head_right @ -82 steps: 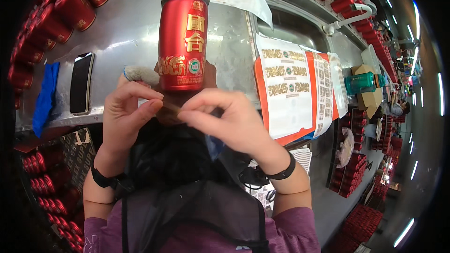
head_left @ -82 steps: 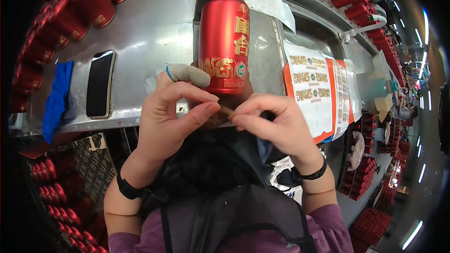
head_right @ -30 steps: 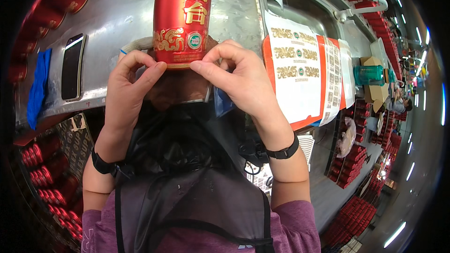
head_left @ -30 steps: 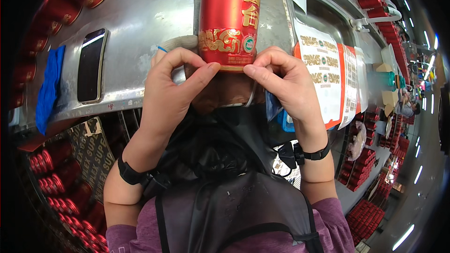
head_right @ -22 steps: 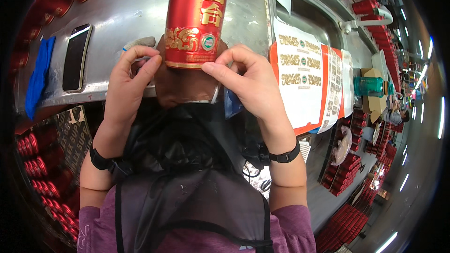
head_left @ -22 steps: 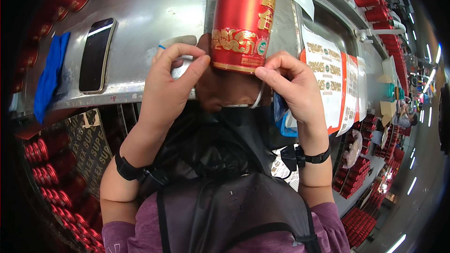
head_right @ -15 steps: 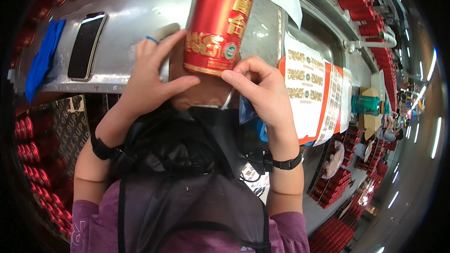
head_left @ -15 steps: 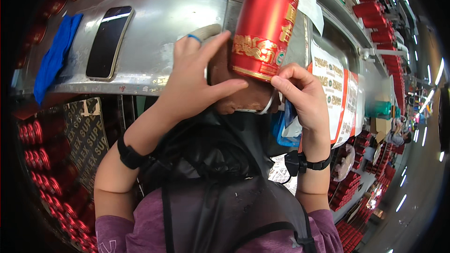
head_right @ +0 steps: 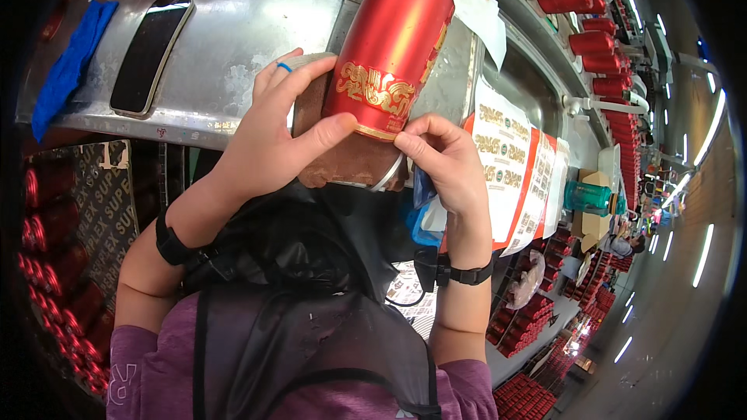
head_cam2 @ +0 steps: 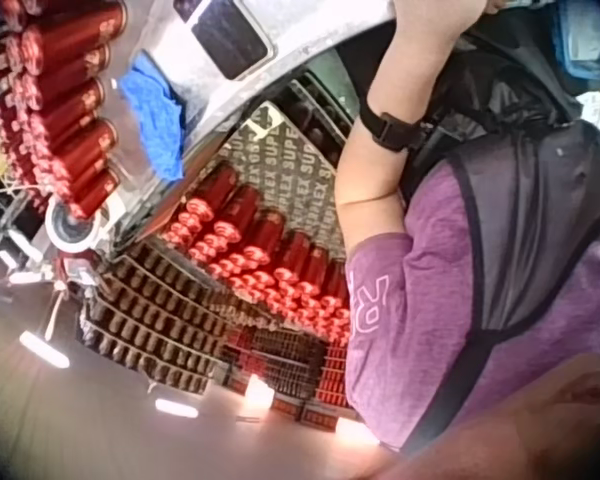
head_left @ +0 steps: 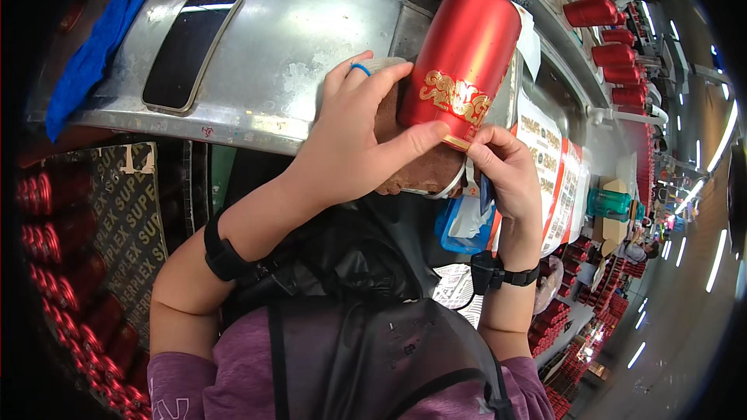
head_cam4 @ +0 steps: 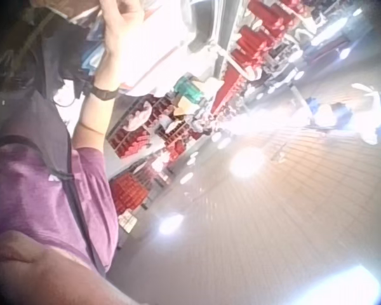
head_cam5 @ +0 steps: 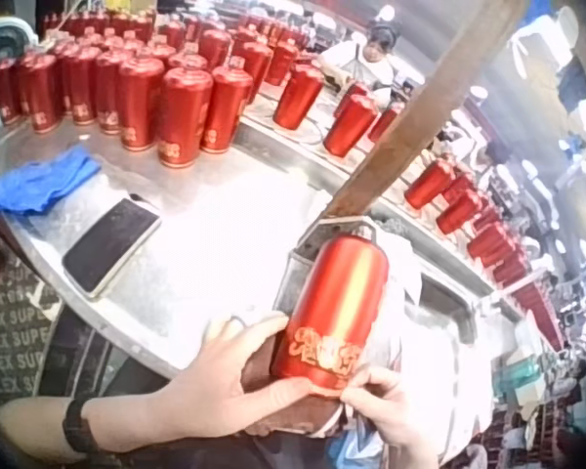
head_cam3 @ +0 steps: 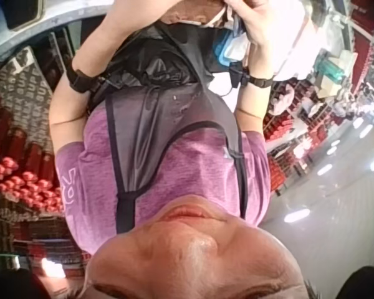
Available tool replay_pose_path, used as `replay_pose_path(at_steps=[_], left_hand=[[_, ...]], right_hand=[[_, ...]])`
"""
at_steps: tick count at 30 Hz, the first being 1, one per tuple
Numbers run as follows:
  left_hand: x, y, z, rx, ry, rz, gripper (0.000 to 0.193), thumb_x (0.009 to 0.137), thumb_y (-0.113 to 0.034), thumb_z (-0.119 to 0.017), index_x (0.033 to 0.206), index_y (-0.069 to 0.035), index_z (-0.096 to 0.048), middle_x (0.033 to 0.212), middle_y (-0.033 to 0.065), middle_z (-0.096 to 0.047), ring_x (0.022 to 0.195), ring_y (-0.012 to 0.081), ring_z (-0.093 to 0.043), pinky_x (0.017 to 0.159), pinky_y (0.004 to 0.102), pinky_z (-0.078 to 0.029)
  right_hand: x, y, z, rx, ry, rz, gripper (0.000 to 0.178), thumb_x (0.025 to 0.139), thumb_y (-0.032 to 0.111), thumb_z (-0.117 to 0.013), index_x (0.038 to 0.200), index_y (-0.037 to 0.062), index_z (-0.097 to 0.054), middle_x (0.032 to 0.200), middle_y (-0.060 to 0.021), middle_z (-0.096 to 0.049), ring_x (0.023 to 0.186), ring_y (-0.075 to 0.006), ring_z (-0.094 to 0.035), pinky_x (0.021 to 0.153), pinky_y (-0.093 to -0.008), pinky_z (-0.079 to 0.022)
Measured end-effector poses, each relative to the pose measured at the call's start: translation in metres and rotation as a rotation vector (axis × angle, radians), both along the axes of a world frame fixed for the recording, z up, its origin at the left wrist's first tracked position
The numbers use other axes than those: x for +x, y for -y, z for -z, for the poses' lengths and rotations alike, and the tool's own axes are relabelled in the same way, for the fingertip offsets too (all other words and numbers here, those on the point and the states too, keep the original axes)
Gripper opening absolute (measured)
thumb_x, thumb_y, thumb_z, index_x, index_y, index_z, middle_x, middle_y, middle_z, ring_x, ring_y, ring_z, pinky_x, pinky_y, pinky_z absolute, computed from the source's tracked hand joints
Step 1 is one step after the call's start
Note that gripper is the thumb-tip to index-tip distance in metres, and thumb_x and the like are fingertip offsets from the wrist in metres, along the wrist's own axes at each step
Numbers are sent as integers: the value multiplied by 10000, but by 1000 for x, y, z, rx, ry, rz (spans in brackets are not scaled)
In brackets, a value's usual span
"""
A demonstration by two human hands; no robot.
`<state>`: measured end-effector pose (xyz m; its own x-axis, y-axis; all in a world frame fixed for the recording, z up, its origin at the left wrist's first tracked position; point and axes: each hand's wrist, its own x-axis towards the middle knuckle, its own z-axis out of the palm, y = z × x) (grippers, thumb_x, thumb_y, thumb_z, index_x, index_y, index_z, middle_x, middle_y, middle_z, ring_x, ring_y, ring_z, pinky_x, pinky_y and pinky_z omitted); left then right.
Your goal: Applying decorative labels and seals to red liquor bottles on a production line.
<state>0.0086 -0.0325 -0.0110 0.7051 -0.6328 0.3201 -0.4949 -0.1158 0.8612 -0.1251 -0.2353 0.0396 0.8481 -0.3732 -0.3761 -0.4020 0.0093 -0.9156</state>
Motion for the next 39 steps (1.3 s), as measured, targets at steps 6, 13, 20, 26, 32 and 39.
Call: replay_pose_path(at_steps=[6,13,20,26,32,39], left_hand=[[-1,-4,7,16,-109,48,567,915,-228,-707,1416,-52,-508,1289,147,-563,1289,302,-410,1128,419,-282],[6,-7,6,-43,-409,135,533,948,-229,-663,1434,-69,-513,1192,108,-564,1185,230,-460,1079,352,-314],[-5,3,1,-4,-219,43,588,921,-235,-703,1442,-55,-500,1185,110,-562,1182,236,-444,1078,361,-312],[1,0,5,-51,-277,92,681,854,-313,-773,1403,-4,-514,1133,142,-562,1138,300,-455,1045,383,-346],[6,-2,-2,-38,-322,153,752,810,-347,-808,1415,-15,-509,1037,118,-534,1062,282,-455,990,358,-376],[-11,2,-16,-98,231,15,596,770,-188,-801,1317,-50,-609,1196,141,-611,1145,281,-528,1016,374,-416]], right_hand=[[-1,-2,-1,-11,-5,18,123,906,137,-745,899,41,-668,777,69,-609,699,5,-494,614,-173,-366],[-1,-3,2,-23,11,48,123,904,138,-749,893,42,-673,784,71,-610,710,4,-492,634,-169,-372],[0,-5,3,3,37,45,133,899,145,-757,887,44,-671,782,72,-608,718,3,-491,650,-174,-373],[0,-4,5,-1,30,47,140,895,152,-764,882,48,-670,778,76,-604,718,1,-481,656,-178,-366],[0,-2,7,13,46,41,139,892,156,-767,883,57,-671,769,82,-600,716,3,-476,653,-177,-361],[-1,-3,9,-31,53,35,132,892,148,-766,888,50,-678,738,81,-588,688,0,-462,623,-184,-351]])
